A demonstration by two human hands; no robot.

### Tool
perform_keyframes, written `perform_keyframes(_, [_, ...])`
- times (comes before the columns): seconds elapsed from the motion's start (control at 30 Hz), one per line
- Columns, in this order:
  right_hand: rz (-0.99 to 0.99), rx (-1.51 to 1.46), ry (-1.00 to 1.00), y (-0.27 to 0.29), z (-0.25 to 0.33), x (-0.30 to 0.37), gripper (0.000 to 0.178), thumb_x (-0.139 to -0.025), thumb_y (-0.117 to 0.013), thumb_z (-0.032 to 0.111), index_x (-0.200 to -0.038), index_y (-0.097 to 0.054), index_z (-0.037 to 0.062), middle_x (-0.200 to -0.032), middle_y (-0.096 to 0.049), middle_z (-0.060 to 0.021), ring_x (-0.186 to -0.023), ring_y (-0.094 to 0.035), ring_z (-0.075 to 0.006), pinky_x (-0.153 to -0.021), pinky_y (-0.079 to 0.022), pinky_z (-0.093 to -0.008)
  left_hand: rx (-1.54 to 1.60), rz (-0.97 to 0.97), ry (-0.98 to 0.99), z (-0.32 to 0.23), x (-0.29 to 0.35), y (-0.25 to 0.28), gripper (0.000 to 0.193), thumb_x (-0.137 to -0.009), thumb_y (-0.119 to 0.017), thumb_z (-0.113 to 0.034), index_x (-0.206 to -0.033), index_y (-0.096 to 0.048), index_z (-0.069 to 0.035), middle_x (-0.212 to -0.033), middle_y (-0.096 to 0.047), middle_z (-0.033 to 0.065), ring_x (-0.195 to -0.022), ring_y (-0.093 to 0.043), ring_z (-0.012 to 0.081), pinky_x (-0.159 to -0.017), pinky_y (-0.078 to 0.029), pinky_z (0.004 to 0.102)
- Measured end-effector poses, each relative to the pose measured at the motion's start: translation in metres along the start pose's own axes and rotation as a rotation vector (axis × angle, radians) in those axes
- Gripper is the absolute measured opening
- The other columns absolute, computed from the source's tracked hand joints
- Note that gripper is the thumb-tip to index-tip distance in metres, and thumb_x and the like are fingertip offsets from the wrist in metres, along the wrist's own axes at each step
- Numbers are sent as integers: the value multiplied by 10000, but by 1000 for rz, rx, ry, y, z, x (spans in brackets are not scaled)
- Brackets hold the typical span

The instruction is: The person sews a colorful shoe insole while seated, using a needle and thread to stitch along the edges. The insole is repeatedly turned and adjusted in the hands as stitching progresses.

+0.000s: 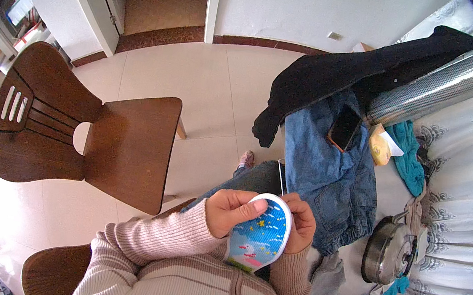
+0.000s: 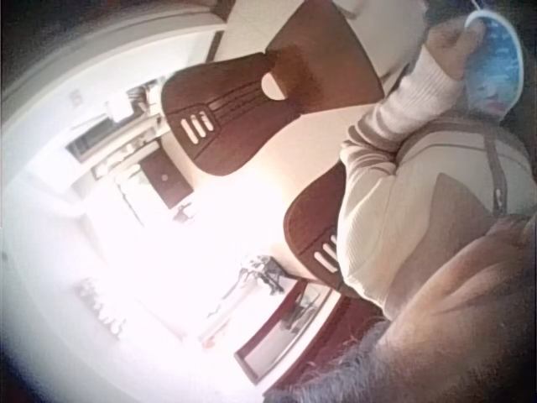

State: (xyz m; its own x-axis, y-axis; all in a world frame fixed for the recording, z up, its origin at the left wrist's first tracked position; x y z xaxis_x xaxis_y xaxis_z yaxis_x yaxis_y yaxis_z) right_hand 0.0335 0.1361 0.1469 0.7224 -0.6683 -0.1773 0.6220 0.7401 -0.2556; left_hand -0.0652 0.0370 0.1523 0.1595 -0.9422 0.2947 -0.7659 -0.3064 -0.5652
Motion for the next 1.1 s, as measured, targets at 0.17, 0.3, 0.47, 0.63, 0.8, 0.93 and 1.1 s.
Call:
perform_keyframes(0.17, [-10,-89,-31,-3,-1,2,168,-835,-605,144,-849,-553,-15,-880,-574,-129,-801,-535,-175,-730,-427,-273,51,27,-22,3,1,-2,375,-895,-539,-357,-1041,-634,-26,-896,-652,48,-834,-585,107,-779,-474,243])
perform_keyframes(0.3, [19,-144,-41,-4,-1,2,163,-841,-603,142,-862,-549,-11,-882,-575,-125,-810,-538,-173,-736,-434,-271,19,17,-26,3,2,-4,372,-896,-537,-355,-1036,-635,-25,-897,-652,52,-833,-586,110,-777,-476,245])
perform_keyframes(0.47, [40,-153,-36,-4,-1,3,148,-845,-597,132,-874,-555,-7,-890,-574,-120,-816,-542,-168,-743,-441,-267,-10,8,-41,1,3,-6,363,-898,-533,-351,-1030,-639,-29,-898,-654,58,-835,-591,119,-774,-481,252])
perform_keyframes(0.63, [33,-185,-48,-2,-3,4,153,-842,-601,131,-884,-558,-9,-893,-573,-120,-822,-541,-169,-741,-439,-265,6,17,-28,7,0,-4,361,-907,-515,-351,-1039,-635,-37,-900,-652,57,-827,-594,120,-769,-484,252])
perform_keyframes(0.8, [30,-205,-23,-2,-3,5,161,-830,-616,132,-877,-564,-12,-881,-574,-120,-817,-539,-174,-739,-434,-269,14,43,-59,9,-2,-5,359,-919,-489,-343,-1034,-618,-28,-903,-652,66,-814,-609,134,-763,-492,258])
perform_keyframes(0.93, [57,-152,25,-1,-1,3,170,-812,-635,137,-856,-566,-12,-862,-575,-123,-802,-537,-180,-732,-431,-274,53,22,-41,10,-3,-7,358,-927,-467,-326,-1015,-597,-4,-902,-654,85,-800,-630,156,-748,-506,279])
perform_keyframes(1.1, [66,-106,57,-5,8,3,133,-789,-639,95,-831,-570,-11,-846,-575,-129,-784,-536,-183,-718,-432,-276,121,52,-47,10,-5,-9,385,-927,-447,-381,-930,-598,-27,-834,-639,69,-761,-617,149,-707,-502,275])
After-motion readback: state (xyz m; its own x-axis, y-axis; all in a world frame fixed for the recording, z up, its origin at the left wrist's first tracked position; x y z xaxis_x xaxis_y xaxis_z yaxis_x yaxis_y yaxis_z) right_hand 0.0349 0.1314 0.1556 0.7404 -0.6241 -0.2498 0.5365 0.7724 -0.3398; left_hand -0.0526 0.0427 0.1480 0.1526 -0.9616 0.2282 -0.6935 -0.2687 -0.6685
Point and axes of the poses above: each hand's wrist, its own x-axis away from the middle knuckle, its own y-axis out of the back of the hand, z = x × y, the point moved 6 cm from there along -x, towards the middle knuckle
